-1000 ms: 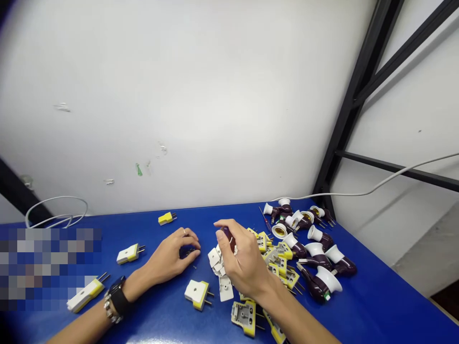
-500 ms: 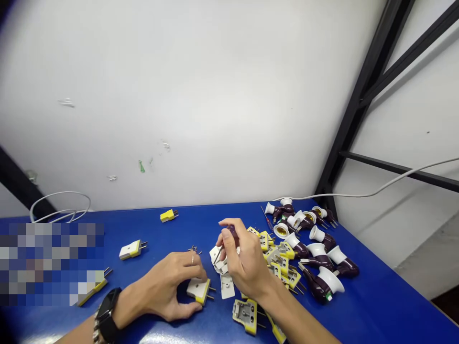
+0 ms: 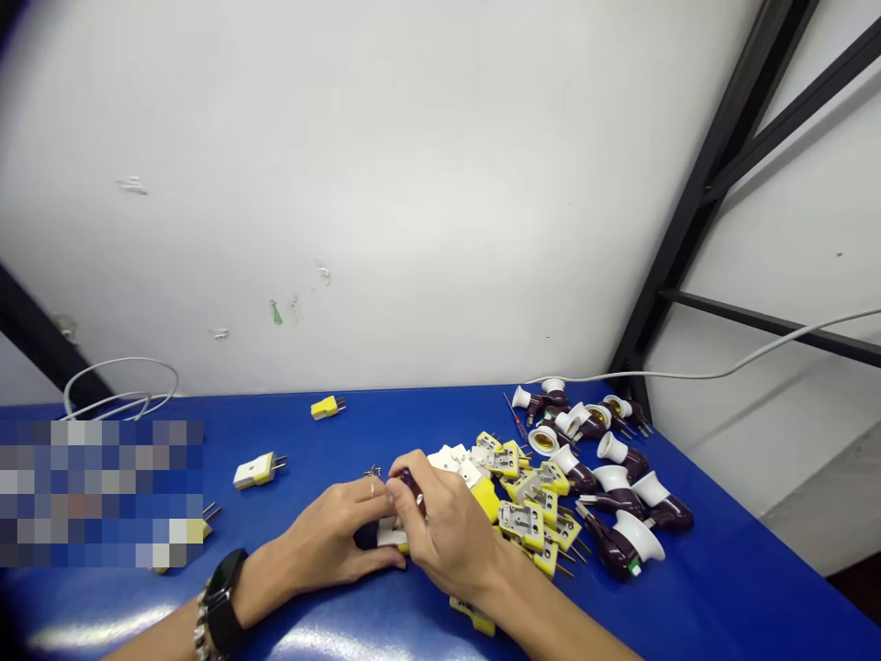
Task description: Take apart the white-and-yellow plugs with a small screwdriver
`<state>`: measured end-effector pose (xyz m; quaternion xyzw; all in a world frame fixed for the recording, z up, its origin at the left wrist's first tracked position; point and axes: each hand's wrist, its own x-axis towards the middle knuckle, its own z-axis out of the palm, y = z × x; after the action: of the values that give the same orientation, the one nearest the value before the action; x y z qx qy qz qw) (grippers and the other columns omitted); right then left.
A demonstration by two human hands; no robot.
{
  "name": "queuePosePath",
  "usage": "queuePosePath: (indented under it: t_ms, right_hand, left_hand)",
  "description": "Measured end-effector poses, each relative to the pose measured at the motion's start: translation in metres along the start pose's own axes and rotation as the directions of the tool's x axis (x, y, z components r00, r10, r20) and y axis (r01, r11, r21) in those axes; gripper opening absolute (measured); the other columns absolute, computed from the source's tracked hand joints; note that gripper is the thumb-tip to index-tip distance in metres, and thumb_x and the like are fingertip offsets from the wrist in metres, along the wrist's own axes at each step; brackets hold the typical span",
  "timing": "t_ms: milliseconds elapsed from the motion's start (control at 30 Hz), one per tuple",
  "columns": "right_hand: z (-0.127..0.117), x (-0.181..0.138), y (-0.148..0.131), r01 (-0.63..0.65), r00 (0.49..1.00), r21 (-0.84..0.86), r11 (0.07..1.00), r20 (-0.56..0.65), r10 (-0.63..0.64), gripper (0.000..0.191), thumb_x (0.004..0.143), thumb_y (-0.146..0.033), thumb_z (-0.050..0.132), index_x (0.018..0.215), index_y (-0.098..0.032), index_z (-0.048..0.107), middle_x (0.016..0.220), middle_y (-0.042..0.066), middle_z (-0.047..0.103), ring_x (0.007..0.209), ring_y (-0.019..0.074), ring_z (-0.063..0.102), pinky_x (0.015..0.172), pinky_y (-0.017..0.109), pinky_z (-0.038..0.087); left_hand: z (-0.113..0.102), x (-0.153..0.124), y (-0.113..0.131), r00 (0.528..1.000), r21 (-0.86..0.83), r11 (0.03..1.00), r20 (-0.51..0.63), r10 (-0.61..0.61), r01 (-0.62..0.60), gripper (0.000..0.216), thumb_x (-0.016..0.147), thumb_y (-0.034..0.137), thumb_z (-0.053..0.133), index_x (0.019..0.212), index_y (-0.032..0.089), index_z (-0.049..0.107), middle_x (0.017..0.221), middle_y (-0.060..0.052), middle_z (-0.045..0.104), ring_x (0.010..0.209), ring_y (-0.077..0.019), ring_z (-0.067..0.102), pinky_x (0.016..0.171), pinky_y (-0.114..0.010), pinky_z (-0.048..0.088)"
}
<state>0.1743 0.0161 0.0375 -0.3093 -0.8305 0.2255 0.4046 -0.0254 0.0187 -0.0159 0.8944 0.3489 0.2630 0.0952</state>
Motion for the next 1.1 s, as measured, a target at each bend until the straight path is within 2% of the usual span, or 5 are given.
queuePosePath:
  t_ms: [333,600,867,967,1100]
  right_hand:
    - [-0.005,0.007,-0.005,-0.004,0.996,0.07,0.998,0.09,-0.003,0.015,0.103,-0.02,0.044,0.106,-0.022,0.058,0.079,0.0,0.066,0.069,0.0149,0.063,0.067,0.025,0.049]
    - [-0.004,0.007,0.0,0.022,0.984,0.006,1.0,-0.176,-0.021,0.009,0.093,-0.022,0.065,0.084,-0.019,0.067,0.07,0.0,0.065,0.059,0.0141,0.057,0.061,0.026,0.044]
    - [-0.011,0.012,-0.011,-0.089,0.981,0.185,0.979,0.184,0.054,0.022,0.098,-0.023,0.055,0.087,-0.018,0.074,0.07,-0.001,0.065,0.06,0.0125,0.051,0.056,0.023,0.04]
    - [-0.005,0.011,-0.007,-0.138,0.99,0.231,0.963,0.039,0.133,0.016,0.091,-0.027,0.066,0.101,-0.019,0.075,0.074,0.0,0.069,0.056,0.0116,0.052,0.052,0.021,0.041]
    - [0.0,0.011,-0.007,-0.051,0.988,0.175,0.983,-0.135,0.075,0.012,0.09,-0.023,0.067,0.082,-0.017,0.074,0.068,0.0,0.068,0.058,0.0124,0.056,0.059,0.023,0.043]
  left_hand:
    - [-0.007,0.006,0.02,0.984,-0.309,0.945,-0.108,-0.143,0.104,0.018,0.097,0.02,0.051,0.084,0.021,0.063,0.079,-0.002,0.07,0.072,-0.0168,0.064,0.07,-0.026,0.048]
    - [-0.004,0.007,0.015,0.984,-0.359,0.924,-0.067,-0.164,0.13,0.018,0.097,0.017,0.053,0.086,0.02,0.067,0.079,-0.001,0.074,0.069,-0.0155,0.066,0.067,-0.023,0.047]
    - [-0.006,0.004,0.014,0.987,-0.293,0.953,-0.113,-0.117,0.079,0.016,0.097,0.018,0.053,0.085,0.018,0.064,0.08,-0.003,0.072,0.069,-0.0157,0.063,0.067,-0.023,0.046]
    - [-0.006,0.006,0.014,0.985,-0.299,0.948,-0.098,-0.142,0.107,0.017,0.097,0.019,0.054,0.082,0.018,0.062,0.074,-0.001,0.069,0.063,-0.014,0.06,0.062,-0.022,0.044]
    - [-0.005,0.007,0.013,0.982,-0.344,0.927,-0.057,-0.179,0.149,0.019,0.096,0.019,0.056,0.078,0.018,0.063,0.07,0.0,0.067,0.061,-0.0127,0.057,0.061,-0.021,0.044]
